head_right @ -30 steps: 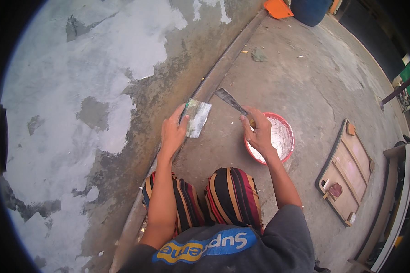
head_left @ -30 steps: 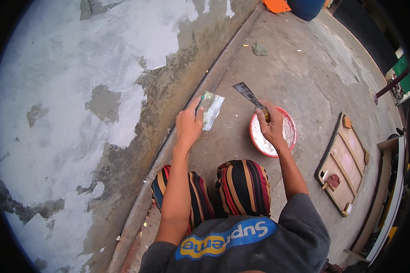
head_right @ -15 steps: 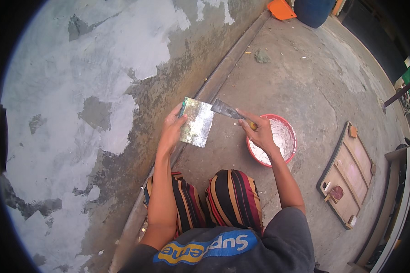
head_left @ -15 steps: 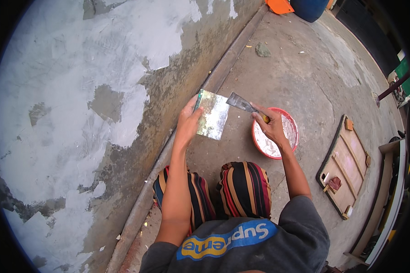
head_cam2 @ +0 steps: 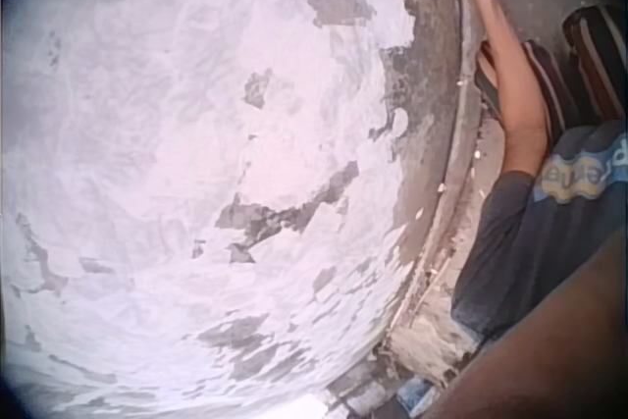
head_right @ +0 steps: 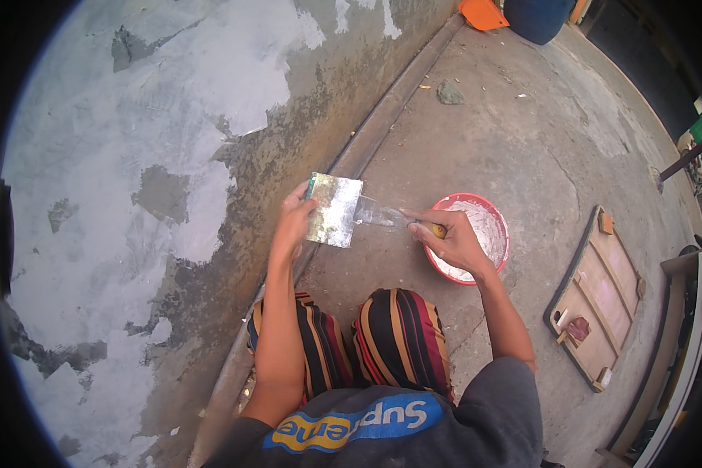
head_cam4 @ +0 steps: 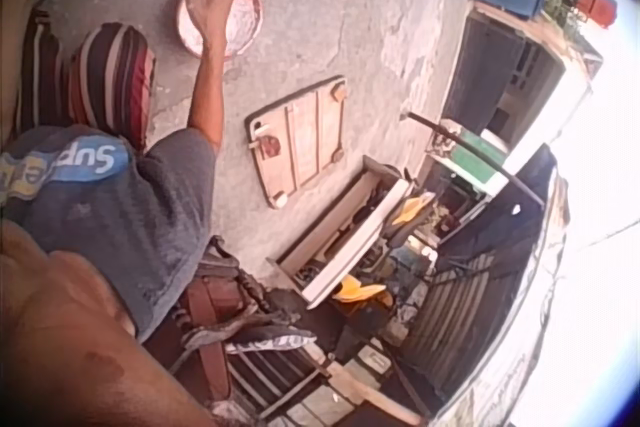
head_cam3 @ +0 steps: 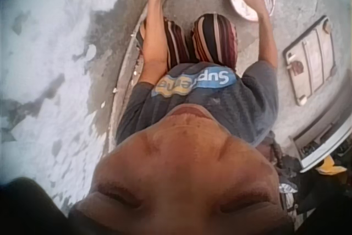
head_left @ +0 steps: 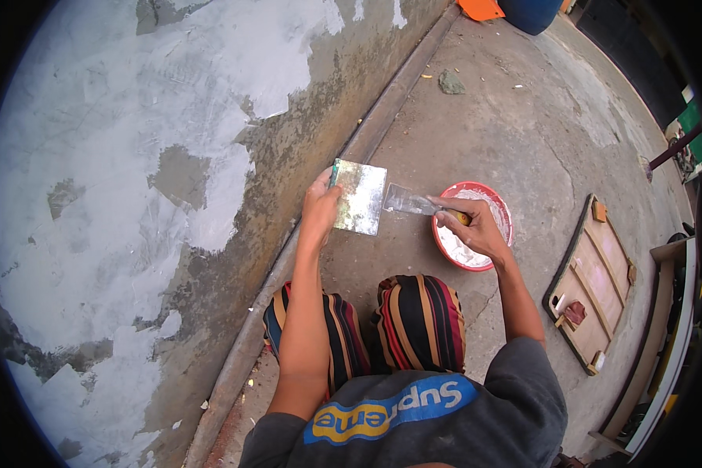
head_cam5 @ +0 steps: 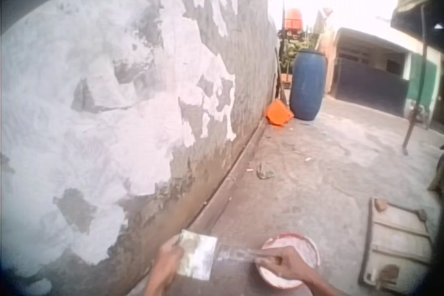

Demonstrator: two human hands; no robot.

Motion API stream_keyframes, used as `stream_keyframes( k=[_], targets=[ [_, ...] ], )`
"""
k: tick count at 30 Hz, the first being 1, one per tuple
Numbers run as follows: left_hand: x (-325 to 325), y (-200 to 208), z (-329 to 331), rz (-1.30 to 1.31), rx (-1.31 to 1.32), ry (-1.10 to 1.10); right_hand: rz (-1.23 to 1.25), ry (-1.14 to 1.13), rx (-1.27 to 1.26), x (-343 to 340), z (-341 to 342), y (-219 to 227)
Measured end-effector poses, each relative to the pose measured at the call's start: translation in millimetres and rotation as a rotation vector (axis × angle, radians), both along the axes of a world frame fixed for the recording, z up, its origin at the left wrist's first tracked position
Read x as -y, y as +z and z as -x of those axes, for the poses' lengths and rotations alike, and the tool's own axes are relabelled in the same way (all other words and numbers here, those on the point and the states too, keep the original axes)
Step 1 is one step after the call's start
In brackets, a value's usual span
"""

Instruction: The person applies white plaster to a concrete wall using a trowel and a smaller putty knife. They repeatedly scoop plaster from a red bucket, spread it onto the wall, and smooth the surface.

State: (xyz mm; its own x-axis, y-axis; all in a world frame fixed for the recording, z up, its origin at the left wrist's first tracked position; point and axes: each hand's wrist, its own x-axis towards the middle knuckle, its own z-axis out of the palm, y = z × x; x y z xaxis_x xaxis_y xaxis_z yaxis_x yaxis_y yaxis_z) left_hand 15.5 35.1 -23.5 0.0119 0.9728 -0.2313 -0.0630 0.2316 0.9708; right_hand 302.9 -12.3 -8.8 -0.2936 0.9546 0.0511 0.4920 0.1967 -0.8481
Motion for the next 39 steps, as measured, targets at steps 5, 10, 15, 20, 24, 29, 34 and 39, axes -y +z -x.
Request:
stream_keyframes(
  k=[5,10,15,20,24,29,34,39],
  targets=[
    [-2.2,-3.8,-0.7,0.006,-0.025,0.020,0.044,-0.119,-0.190,-10.5,5.9,1.3],
    [-0.3,3.8,-5.8,0.066,0.125,0.118,0.204,-0.198,-0.583,-19.3,22.3,-12.2],
    [2.2,-13.6,-1.2,-0.103,0.339,0.467,0.135,-0.227,-0.878,-70.3,71.4,-24.8],
    [17.4,-0.7,2.5,-0.164,0.229,0.685,-0.027,-0.245,-1.002,-136.8,133.9,-6.0],
    [24.3,12.6,16.9,-0.159,0.215,0.739,-0.144,-0.295,-0.977,-179.3,172.2,19.5],
    [20.1,2.7,26.4,-0.161,0.231,0.704,-0.568,-0.482,-0.715,-241.3,194.4,38.6],
    [14.3,-6.6,35.2,-0.206,0.345,0.617,-0.522,-0.514,-0.745,-254.3,209.4,70.4],
    [9.7,-3.1,29.1,-0.253,0.356,0.663,-0.497,-0.586,-0.635,-273.3,206.5,74.9]
  ],
)
